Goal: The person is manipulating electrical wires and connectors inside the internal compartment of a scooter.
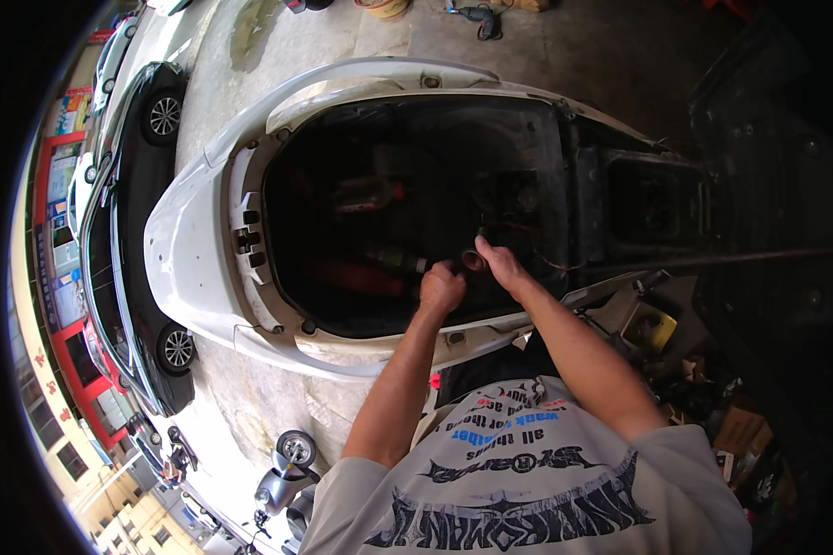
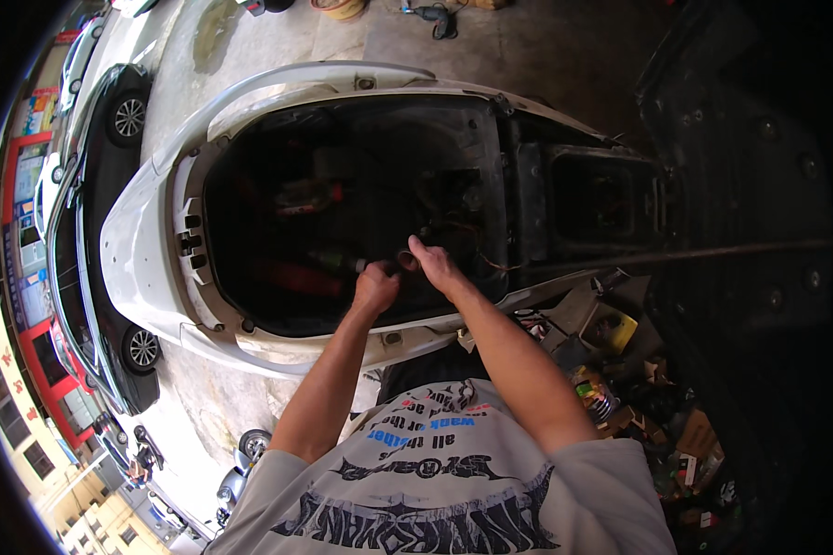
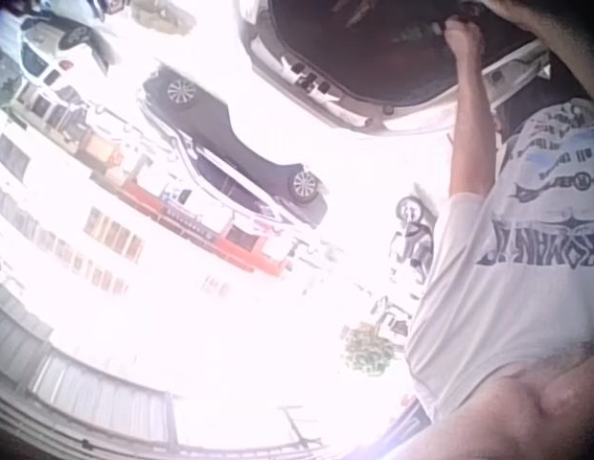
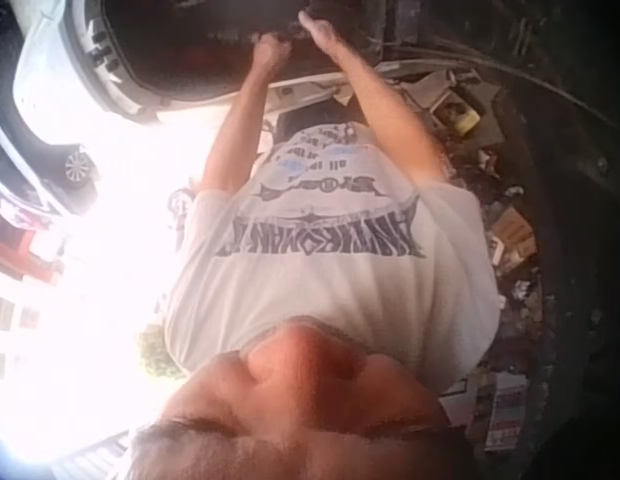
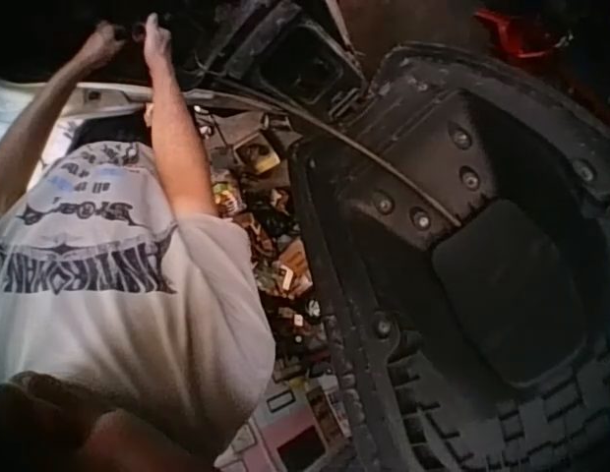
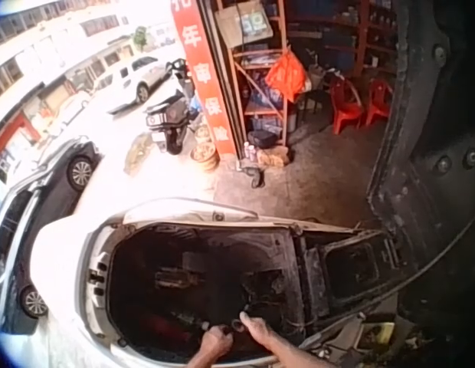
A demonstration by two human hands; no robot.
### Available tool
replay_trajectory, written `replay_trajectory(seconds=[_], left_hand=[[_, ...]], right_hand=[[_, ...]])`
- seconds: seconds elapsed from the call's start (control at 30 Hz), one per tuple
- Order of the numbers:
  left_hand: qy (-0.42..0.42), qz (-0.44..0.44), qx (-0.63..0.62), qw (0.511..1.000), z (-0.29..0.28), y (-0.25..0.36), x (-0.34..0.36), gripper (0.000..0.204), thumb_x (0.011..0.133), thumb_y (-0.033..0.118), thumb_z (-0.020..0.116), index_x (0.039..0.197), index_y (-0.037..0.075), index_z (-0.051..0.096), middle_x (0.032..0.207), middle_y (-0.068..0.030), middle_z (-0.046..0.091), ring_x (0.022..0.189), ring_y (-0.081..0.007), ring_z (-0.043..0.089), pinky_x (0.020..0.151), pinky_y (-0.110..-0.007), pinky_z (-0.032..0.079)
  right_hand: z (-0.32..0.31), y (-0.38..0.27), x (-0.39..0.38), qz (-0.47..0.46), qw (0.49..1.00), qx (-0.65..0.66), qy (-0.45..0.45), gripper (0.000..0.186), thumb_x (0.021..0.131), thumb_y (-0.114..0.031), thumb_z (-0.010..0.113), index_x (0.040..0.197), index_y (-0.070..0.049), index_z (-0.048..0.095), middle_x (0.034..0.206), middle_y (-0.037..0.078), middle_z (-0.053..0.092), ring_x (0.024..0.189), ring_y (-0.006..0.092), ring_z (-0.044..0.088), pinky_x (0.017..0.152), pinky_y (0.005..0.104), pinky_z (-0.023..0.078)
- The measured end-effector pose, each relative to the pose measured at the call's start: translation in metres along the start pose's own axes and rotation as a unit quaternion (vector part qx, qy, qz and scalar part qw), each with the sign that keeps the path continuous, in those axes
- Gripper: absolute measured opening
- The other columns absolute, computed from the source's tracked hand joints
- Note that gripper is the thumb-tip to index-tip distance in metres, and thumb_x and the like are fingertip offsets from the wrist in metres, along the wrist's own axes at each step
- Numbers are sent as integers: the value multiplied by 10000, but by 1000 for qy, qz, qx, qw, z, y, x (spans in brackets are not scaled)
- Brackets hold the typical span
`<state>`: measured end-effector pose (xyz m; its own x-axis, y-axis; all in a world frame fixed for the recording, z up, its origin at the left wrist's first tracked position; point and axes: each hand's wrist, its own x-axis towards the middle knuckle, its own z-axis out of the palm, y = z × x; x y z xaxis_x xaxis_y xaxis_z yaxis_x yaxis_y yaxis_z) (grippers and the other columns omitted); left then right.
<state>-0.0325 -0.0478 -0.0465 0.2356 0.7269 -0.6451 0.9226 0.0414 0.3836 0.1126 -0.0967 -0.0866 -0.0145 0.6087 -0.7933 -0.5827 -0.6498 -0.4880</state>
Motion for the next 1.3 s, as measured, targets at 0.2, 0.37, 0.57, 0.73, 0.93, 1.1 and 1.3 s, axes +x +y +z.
replay_trajectory(seconds=[0.2, 0.37, 0.57, 0.73, 0.93, 1.1, 1.3], left_hand=[[-77, 4, -52, 996, 6, -9, 12, 327, 764, 239, 604, 1027, 62, 683, 973, -207, 663, 936, -327, 643, 830, -386, 496], [-122, -34, -123, 984, 7, -14, 33, 372, 757, 307, 659, 1018, 42, 684, 939, -181, 678, 887, -274, 661, 798, -345, 503], [-155, -34, -79, 984, 7, -3, 38, 389, 770, 328, 670, 1012, 24, 680, 944, -182, 676, 910, -279, 655, 810, -354, 500], [-129, -6, -9, 992, 15, 2, 34, 352, 795, 281, 643, 1040, 29, 669, 979, -185, 668, 967, -297, 638, 848, -366, 488], [-106, 0, -191, 976, 39, -20, 45, 382, 821, 281, 630, 1040, -32, 638, 967, -164, 664, 914, -240, 624, 790, -349, 482], [-213, -103, -361, 902, 34, -23, 56, 378, 821, 288, 654, 1011, -39, 642, 825, -78, 635, 692, -170, 552, 623, -308, 451], [-139, 8, -199, 970, 16, 2, 45, 377, 771, 313, 699, 973, -4, 663, 856, -112, 675, 774, -195, 628, 679, -319, 488]], right_hand=[[-25, -5, -4, -39, 956, -289, -13, 258, 842, -247, 586, 905, -10, 665, 806, 52, 655, 796, 135, 584, 745, 281, 439], [-35, 5, -11, -107, 946, -300, -64, 163, 789, -80, 596, 927, -13, 649, 821, 45, 649, 811, 134, 584, 751, 276, 455], [-35, 10, -18, -210, 898, -385, -18, 183, 762, -116, 635, 934, -54, 648, 880, 152, 653, 870, 269, 636, 774, 358, 487], [-24, 16, -20, -181, 889, -412, 83, 162, 778, -153, 658, 902, -50, 637, 776, 94, 661, 756, 196, 633, 701, 324, 490], [-18, 14, -20, -131, 896, -406, 125, 184, 771, -170, 673, 902, -53, 616, 762, 116, 659, 738, 226, 645, 665, 343, 492], [-8, 5, -33, -172, 891, -403, 122, 201, 766, -174, 682, 900, -46, 603, 768, 124, 661, 736, 252, 651, 661, 356, 493], [-3, 4, -40, -190, 885, -406, 129, 204, 741, -166, 694, 865, -46, 586, 780, 147, 650, 768, 320, 642, 676, 388, 497]])
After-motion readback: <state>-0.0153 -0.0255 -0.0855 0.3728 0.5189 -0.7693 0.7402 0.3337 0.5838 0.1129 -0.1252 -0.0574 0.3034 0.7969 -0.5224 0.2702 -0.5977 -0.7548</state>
